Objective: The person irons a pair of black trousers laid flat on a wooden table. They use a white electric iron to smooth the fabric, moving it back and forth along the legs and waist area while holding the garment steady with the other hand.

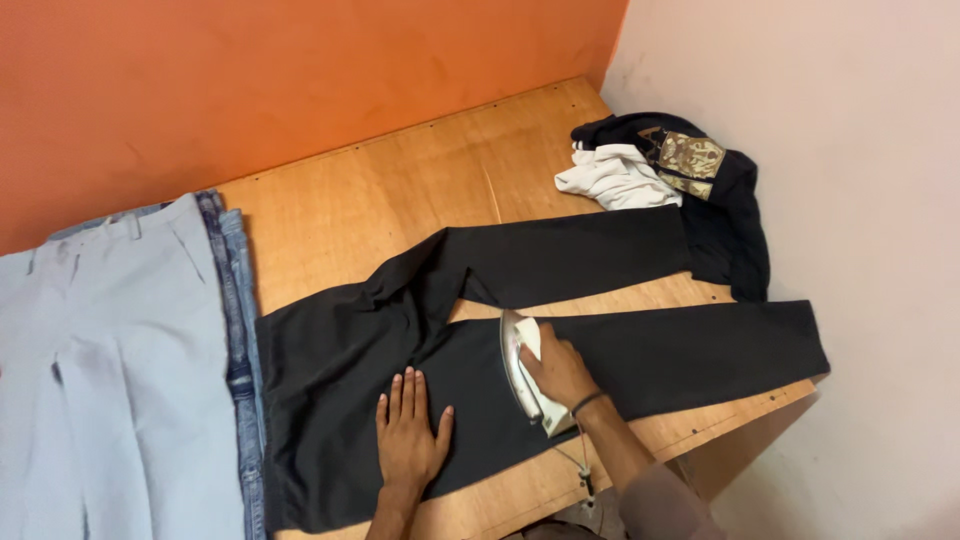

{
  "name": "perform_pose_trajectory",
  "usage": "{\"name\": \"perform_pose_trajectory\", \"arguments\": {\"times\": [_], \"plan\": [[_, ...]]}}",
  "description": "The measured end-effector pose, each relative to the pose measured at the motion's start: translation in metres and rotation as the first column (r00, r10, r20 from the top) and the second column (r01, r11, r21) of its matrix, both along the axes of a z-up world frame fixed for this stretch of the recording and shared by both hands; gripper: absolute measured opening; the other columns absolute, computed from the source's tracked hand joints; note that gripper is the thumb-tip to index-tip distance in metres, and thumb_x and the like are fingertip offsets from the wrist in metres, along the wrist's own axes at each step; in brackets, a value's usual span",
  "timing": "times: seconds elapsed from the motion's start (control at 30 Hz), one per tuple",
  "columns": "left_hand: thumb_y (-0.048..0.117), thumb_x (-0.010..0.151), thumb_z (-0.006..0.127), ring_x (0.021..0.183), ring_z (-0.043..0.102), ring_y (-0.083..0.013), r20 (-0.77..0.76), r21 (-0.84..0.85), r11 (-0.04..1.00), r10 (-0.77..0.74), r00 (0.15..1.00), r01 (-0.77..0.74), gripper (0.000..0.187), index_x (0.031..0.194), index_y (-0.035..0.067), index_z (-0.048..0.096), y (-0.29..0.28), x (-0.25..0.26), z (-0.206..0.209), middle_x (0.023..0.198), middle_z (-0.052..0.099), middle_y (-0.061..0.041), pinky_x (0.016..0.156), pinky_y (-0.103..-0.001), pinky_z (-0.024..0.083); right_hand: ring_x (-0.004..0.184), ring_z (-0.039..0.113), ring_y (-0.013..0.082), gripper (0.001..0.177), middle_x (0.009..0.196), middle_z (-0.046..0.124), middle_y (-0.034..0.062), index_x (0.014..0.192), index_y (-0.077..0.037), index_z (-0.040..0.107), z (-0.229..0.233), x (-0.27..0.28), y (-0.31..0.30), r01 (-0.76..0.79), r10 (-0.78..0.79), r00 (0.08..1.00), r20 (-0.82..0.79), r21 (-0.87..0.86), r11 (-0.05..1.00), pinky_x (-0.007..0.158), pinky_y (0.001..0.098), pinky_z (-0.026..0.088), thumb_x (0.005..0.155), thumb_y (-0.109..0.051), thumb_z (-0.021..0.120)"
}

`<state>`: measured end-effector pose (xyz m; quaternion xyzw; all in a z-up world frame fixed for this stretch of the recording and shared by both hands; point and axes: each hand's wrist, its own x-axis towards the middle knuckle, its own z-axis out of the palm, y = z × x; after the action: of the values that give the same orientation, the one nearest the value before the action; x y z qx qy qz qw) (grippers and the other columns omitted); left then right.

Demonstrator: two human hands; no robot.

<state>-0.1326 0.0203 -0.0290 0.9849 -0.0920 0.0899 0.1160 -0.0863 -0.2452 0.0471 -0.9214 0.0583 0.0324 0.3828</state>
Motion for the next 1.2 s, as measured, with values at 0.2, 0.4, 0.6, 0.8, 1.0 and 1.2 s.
{"name": "perform_pose_trajectory", "arguments": {"times": [0.2, 0.4, 0.6, 0.8, 1.0, 1.2], "plan": [[0.048, 0.09, 0.06, 0.134, 0.045, -0.0362, 0.043, -0.136, 0.972, 0.201, 0.979, -0.194, 0.071, 0.142, 0.001, 0.049, -0.024, 0.009, 0.011, 0.143, 0.052, -0.019, 0.109, -0.051, 0.032, 0.078, 0.08, 0.0407, 0.043, 0.083, 0.076, 0.0312, 0.119, 0.003, 0.048, 0.016, 0.005, -0.01, -0.036, 0.053, 0.932, -0.357, 0.056, 0.998, 0.073, 0.0464, 0.061, 0.1, -0.034, 0.056], [0.038, 0.091, 0.065, 0.1, 0.059, -0.0343, 0.124, -0.192, 0.934, 0.329, 0.936, -0.302, 0.044, 0.123, 0.007, 0.068, -0.026, 0.02, 0.01, 0.108, 0.068, -0.015, 0.087, -0.05, 0.045, 0.069, 0.077, 0.0387, 0.045, 0.086, 0.074, 0.0238, 0.13, -0.007, 0.047, 0.035, -0.064, -0.028, 0.018, 0.003, 0.992, -0.13, 0.158, 0.987, 0.06, 0.0478, 0.06, 0.095, -0.033, 0.057], [0.021, 0.1, 0.063, 0.08, 0.064, -0.0331, 0.077, -0.246, 0.938, 0.269, 0.96, -0.243, 0.017, 0.091, 0.007, 0.069, -0.006, 0.029, -0.016, 0.087, 0.071, -0.012, 0.077, -0.047, 0.049, 0.068, 0.075, 0.0376, 0.04, 0.08, 0.073, 0.0237, 0.126, -0.002, 0.043, 0.014, -0.037, -0.009, -0.044, 0.052, 0.99, -0.128, 0.065, 0.997, 0.058, 0.0464, 0.059, 0.101, -0.031, 0.056], [0.017, 0.095, 0.065, 0.084, 0.063, -0.0375, 0.113, -0.226, 0.929, 0.323, 0.94, -0.293, 0.012, 0.094, 0.006, 0.069, 0.045, 0.013, -0.001, 0.09, 0.071, -0.014, 0.078, -0.05, 0.049, 0.065, 0.073, 0.035, 0.045, 0.076, 0.069, 0.0231, 0.13, -0.001, 0.041, -0.006, -0.026, 0.044, -0.127, 0.172, 0.96, -0.22, 0.206, 0.97, 0.06, 0.0439, 0.058, 0.103, -0.034, 0.057], [0.012, 0.091, 0.061, 0.107, 0.064, -0.0389, 0.249, -0.4, 0.915, 0.165, 0.954, -0.054, 0.022, 0.11, 0.003, 0.067, 0.017, -0.003, 0.022, 0.111, 0.068, -0.019, 0.092, -0.048, 0.05, 0.122, 0.061, 0.032, 0.05, 0.131, 0.061, 0.0185, 0.135, -0.006, 0.056, -0.038, -0.022, -0.023, 0.238, -0.254, 0.939, 0.232, 0.096, 0.967, 0.103, 0.0441, 0.051, 0.101, -0.042, 0.057], [0.038, 0.096, 0.054, 0.146, 0.037, -0.0324, 0.06, -0.108, 0.993, -0.048, 0.997, 0.054, 0.061, 0.146, 0.004, 0.049, -0.035, -0.002, 0.001, 0.154, 0.046, -0.018, 0.118, -0.051, 0.025, 0.153, 0.015, 0.038, 0.073, 0.164, 0.026, 0.0145, 0.155, -0.02, 0.037, -0.08, -0.009, -0.068, 0.109, -0.06, 0.993, 0.099, -0.632, 0.767, 0.115, 0.0712, 0.011, 0.097, -0.064, 0.039]]}}
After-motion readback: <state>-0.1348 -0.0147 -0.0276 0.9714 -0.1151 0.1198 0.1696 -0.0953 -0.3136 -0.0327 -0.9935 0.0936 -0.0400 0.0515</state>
